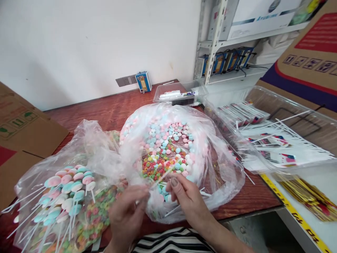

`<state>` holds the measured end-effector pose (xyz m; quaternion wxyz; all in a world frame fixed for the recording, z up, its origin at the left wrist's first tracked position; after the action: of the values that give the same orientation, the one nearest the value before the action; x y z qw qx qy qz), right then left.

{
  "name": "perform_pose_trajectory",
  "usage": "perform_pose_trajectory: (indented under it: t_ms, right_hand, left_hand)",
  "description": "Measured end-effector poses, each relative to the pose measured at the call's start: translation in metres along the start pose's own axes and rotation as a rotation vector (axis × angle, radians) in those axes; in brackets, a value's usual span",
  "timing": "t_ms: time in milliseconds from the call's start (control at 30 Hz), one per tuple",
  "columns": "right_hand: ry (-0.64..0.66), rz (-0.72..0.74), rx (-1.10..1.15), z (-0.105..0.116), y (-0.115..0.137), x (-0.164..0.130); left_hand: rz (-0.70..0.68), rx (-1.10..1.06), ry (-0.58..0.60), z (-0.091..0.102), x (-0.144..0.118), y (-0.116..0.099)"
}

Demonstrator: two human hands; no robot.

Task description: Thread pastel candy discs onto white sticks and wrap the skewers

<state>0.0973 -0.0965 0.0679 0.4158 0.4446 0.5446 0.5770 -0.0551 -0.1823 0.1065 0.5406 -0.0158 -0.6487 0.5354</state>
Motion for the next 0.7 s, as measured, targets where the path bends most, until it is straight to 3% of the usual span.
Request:
perform_pose_trajectory:
  t_ms: [100, 200, 333, 433, 600, 700]
  right_hand:
    - [-0.12, -0.338, 0.405, 0.005, -0.022, 0.004]
    - [-0.237, -0.387, 0.544, 0.028, -0.028, 0.015]
    - [-0.307, -0.306, 0.541, 0.068, -0.02, 0.046]
    - [-0.296, -0.173, 0.435, 0.084, -0.012, 0.077]
    - [-0.305, -0.04, 0.363, 0.085, -0.025, 0.11]
    - [-0.313, -0.092, 0.369, 0.086, -0.046, 0.113]
  left_hand:
    - [-0.329, 0.018, 0.217, -0.03, -0.019, -0.034]
    - [-0.37, 0.118, 0.325, -0.054, -0.025, -0.03]
    - [-0.174, 0.371, 0.411, -0.077, 0.004, 0.021]
    - [-0.034, 0.505, 0.53, -0.104, 0.035, 0.066]
    - [-0.055, 0.694, 0.73, -0.155, 0.058, 0.112]
    - [-0.076, 0.738, 0.79, -0.166, 0.055, 0.122]
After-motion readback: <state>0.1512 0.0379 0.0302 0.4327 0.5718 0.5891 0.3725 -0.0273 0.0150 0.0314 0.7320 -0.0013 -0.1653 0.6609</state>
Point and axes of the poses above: each hand's wrist, its own x-axis towards the middle knuckle, its own z-axis out of the back of the hand, y = z × x, the point moved 8 cm from there along x, towards the middle knuckle, and after that the axes turned 13 degrees about -y, right-handed, at the moved point
